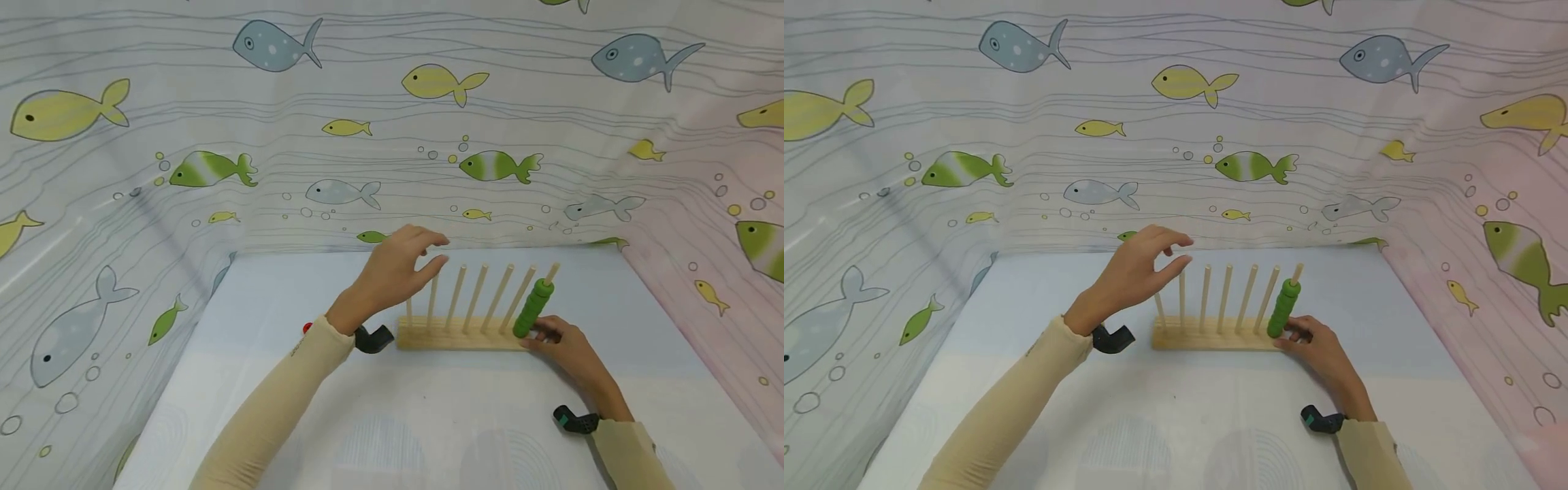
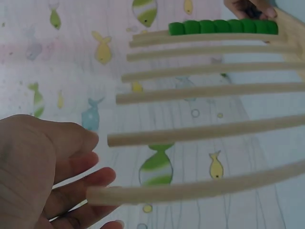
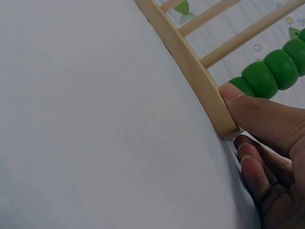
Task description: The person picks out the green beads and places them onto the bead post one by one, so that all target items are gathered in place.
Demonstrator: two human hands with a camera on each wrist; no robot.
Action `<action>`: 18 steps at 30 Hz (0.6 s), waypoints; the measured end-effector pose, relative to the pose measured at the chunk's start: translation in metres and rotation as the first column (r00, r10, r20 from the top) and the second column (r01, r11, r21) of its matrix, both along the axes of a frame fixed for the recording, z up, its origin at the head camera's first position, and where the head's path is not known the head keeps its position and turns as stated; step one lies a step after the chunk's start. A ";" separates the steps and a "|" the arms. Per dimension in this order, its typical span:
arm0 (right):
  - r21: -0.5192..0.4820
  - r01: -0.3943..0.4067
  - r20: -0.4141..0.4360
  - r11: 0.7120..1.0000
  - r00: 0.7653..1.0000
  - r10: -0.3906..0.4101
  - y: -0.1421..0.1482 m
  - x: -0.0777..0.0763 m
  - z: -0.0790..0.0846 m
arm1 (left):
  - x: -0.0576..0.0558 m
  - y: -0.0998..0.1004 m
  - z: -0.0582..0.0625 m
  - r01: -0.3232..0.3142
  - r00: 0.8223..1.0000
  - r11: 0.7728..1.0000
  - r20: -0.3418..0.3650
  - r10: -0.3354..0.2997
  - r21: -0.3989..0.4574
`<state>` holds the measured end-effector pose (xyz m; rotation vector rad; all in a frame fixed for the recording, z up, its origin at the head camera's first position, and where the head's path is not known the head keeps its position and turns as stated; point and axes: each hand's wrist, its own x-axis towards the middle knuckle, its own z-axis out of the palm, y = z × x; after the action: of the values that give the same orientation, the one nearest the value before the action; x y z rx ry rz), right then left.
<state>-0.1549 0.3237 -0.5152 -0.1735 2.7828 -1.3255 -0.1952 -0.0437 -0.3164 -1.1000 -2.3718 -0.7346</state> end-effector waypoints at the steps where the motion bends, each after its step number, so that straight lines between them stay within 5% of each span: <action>1: -0.005 0.004 0.003 1.000 1.000 -0.004 0.000 0.000 0.000 | 0.002 -0.007 -0.004 -0.018 1.000 1.000 0.004 0.018 0.007; 9: 0.013 -0.009 0.004 1.000 1.000 0.009 0.003 -0.004 0.002 | 0.016 -0.058 -0.032 -0.100 0.995 0.995 0.000 0.100 0.018; 18: 0.047 -0.007 -0.005 0.999 1.000 0.007 0.007 0.000 0.005 | 0.041 -0.097 -0.053 -0.157 0.987 0.985 0.035 0.160 -0.075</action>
<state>-0.1546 0.3310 -0.5098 -0.1844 2.8118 -1.2581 -0.1542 -0.1408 -0.3694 -0.9187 -2.5033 -0.6259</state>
